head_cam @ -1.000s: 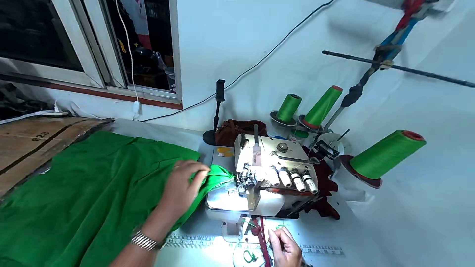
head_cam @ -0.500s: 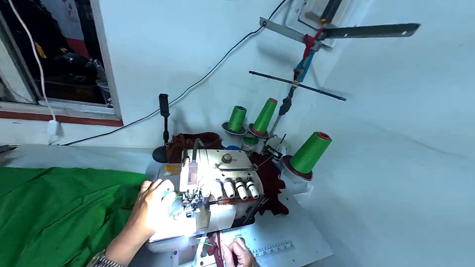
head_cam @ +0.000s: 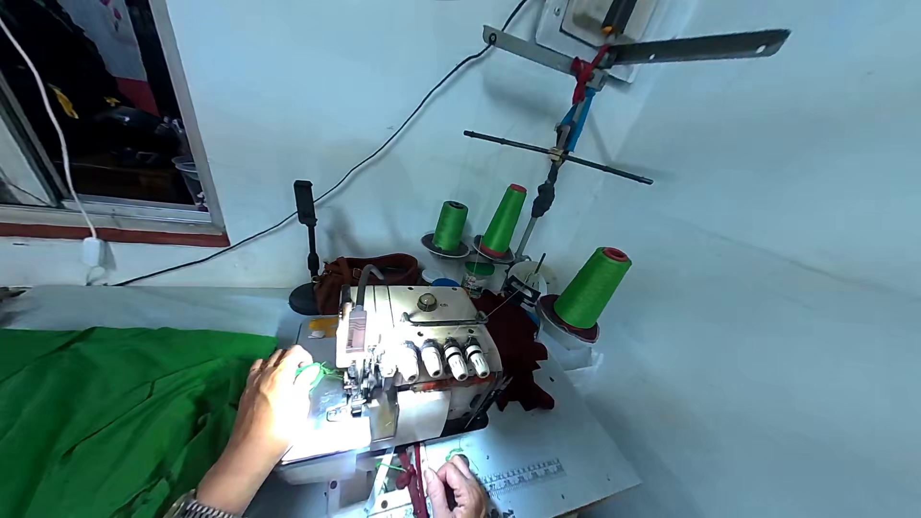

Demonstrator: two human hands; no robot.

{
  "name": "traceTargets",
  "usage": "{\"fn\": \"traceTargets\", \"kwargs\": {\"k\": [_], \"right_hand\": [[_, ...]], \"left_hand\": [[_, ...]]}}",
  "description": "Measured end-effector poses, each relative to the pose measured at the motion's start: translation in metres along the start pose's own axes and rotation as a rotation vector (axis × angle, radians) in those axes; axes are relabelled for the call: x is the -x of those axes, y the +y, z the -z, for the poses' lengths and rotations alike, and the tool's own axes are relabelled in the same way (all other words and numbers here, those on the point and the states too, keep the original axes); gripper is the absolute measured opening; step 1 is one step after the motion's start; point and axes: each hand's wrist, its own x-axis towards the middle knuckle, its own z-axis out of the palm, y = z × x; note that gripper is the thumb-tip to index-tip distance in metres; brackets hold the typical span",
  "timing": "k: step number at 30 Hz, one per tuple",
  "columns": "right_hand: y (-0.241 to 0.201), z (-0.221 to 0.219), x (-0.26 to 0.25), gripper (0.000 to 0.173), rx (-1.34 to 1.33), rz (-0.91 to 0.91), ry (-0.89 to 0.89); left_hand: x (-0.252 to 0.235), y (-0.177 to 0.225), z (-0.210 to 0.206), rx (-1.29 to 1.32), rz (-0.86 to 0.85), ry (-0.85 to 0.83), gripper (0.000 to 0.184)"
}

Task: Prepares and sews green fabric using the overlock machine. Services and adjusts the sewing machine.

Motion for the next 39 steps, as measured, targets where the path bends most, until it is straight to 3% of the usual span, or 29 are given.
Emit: {"fn": "traceTargets", "kwargs": {"k": [6, 16, 23, 26, 27, 30, 32, 35, 39], "right_hand": [[0.000, -0.001, 0.000, 0.022, -0.025, -0.002, 0.005], [0.003, 0.001, 0.000, 0.022, -0.023, 0.013, -0.008], [0.000, 0.002, 0.000, 0.024, -0.001, 0.001, -0.004], [0.000, 0.000, 0.000, 0.025, -0.006, 0.015, 0.001], [0.000, 0.000, 0.001, 0.023, -0.024, 0.003, 0.009], [0.002, 0.003, 0.000, 0.011, -0.195, -0.112, 0.106], [0.004, 0.008, -0.011, 0.020, -0.284, -0.254, 0.203], [0.018, 0.021, -0.043, 0.037, -0.247, -0.396, 0.286], [0.033, 0.029, -0.072, 0.035, -0.170, -0.438, 0.276]], "left_hand": [[0.003, 0.005, 0.004, 0.028, 0.166, 0.023, 0.011], [0.016, -0.017, 0.017, 0.142, 0.238, 0.154, 0.018], [0.044, -0.062, 0.056, 0.401, 0.394, 0.195, 0.026], [0.055, -0.068, 0.074, 0.589, 0.482, 0.207, 0.013], [0.059, -0.072, 0.075, 0.670, 0.508, 0.206, 0.008], [0.072, -0.091, 0.068, 0.849, 0.539, 0.197, 0.015], [0.076, -0.100, 0.067, 0.926, 0.506, 0.232, 0.026], [0.077, -0.097, 0.064, 0.982, 0.524, 0.305, 0.025], [0.078, -0.093, 0.065, 1.045, 0.477, 0.348, 0.024]]}}
